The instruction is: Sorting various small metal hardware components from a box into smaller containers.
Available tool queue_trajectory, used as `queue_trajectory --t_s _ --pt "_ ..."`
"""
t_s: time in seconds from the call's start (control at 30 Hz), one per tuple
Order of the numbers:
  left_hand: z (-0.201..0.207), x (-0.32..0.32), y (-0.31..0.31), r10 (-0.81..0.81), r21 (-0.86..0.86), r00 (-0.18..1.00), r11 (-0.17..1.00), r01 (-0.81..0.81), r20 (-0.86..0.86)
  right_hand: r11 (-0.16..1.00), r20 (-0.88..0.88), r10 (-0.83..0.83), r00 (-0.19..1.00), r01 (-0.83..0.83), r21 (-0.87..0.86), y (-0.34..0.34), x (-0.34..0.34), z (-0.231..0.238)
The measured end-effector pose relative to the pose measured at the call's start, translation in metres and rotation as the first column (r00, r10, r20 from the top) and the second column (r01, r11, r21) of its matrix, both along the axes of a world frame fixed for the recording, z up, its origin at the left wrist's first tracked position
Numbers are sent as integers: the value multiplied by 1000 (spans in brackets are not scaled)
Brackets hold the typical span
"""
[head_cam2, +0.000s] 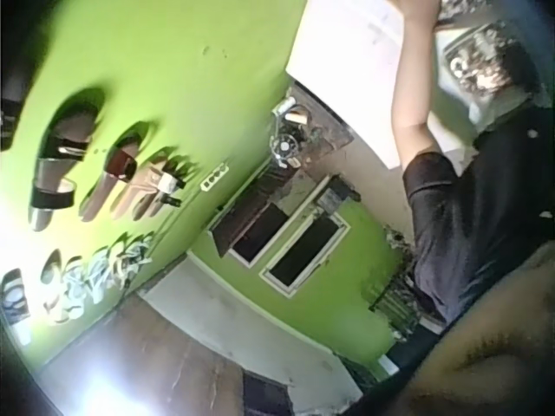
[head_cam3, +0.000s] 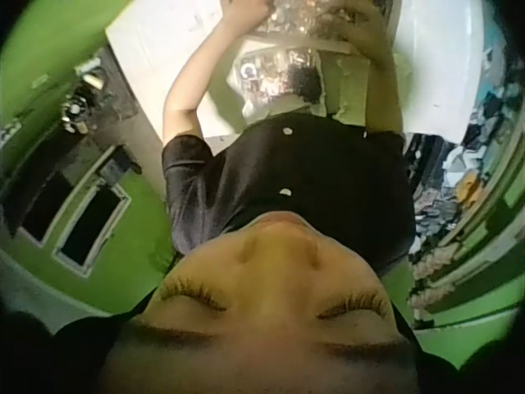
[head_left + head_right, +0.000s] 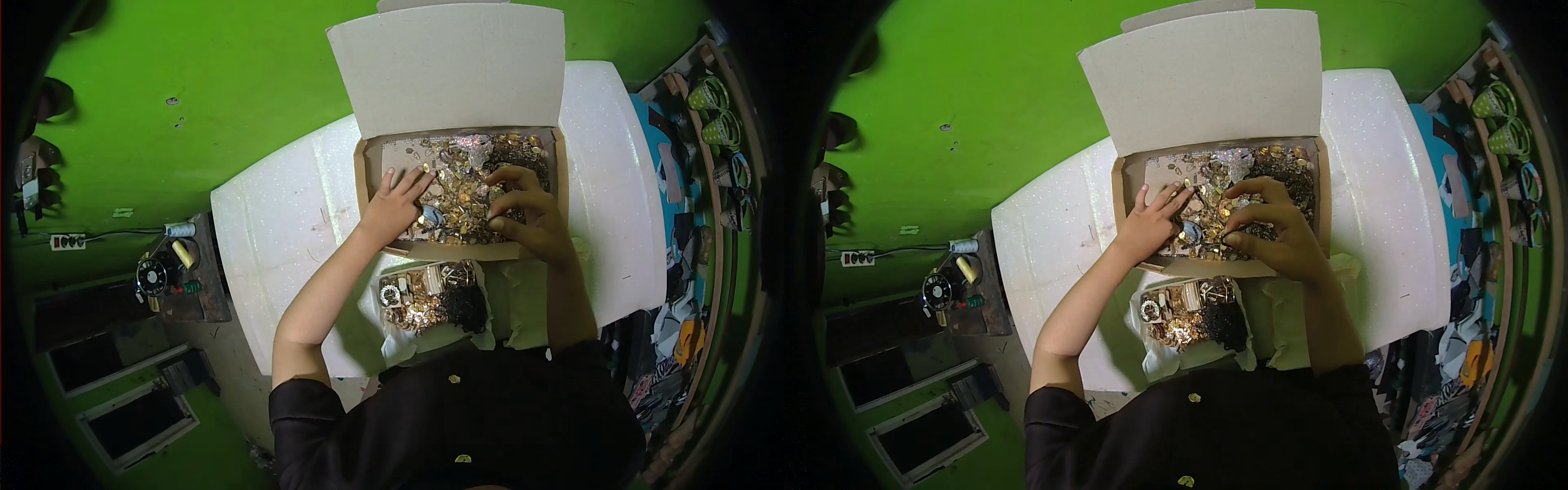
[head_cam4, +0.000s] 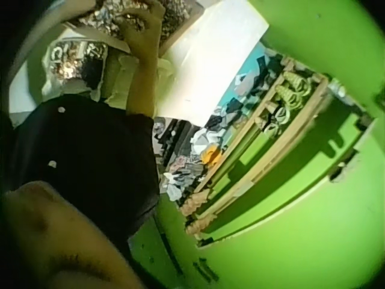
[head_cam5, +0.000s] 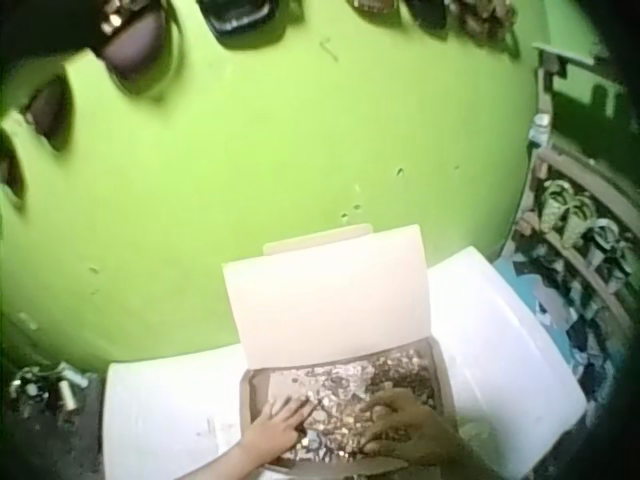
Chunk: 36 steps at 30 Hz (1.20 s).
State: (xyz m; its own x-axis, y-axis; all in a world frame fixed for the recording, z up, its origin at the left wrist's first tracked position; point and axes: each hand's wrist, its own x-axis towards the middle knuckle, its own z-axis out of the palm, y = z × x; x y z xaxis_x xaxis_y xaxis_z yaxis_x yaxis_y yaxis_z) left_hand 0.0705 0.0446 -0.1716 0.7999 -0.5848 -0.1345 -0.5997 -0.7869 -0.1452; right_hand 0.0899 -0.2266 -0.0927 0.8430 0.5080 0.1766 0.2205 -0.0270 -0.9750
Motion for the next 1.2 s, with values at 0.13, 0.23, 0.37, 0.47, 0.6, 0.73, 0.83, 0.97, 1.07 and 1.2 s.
queue_trajectory --t_s 0.13,0.23,0.37,0.47,0.6,0.73,0.83,0.97,1.07,1.2 --pt "-1 -3 5 -25 -49 999 998 26 35 950 118 -51 992 85 -300 16 0 -8" --pt "3 -5 4 -31 -48 999 998 31 11 907 290 91 953 40 -418 40 5 -38" --pt "15 -6 1 18 80 1000 997 -16 -24 726 359 413 837 -64 -685 65 10 -62" --pt "18 -6 6 47 49 999 998 -46 -28 651 470 533 704 14 -759 79 10 -75" --pt "19 -4 8 41 19 999 999 -41 -28 598 595 590 546 199 -776 91 7 -83" --pt "12 -1 8 62 59 998 996 -62 -3 587 541 600 589 135 -798 91 5 -81" --pt "12 -2 8 91 131 996 988 -87 -21 618 468 555 688 36 -785 83 4 -69" --pt "16 -1 2 93 233 995 969 -80 -43 796 375 345 860 -56 -603 64 -1 -48" --pt "17 -1 -1 81 277 996 959 -65 -47 864 330 236 914 -42 -501 48 -6 -29" --pt "12 -1 0 67 220 996 974 -53 -59 930 338 71 938 61 -363 26 -13 -6"
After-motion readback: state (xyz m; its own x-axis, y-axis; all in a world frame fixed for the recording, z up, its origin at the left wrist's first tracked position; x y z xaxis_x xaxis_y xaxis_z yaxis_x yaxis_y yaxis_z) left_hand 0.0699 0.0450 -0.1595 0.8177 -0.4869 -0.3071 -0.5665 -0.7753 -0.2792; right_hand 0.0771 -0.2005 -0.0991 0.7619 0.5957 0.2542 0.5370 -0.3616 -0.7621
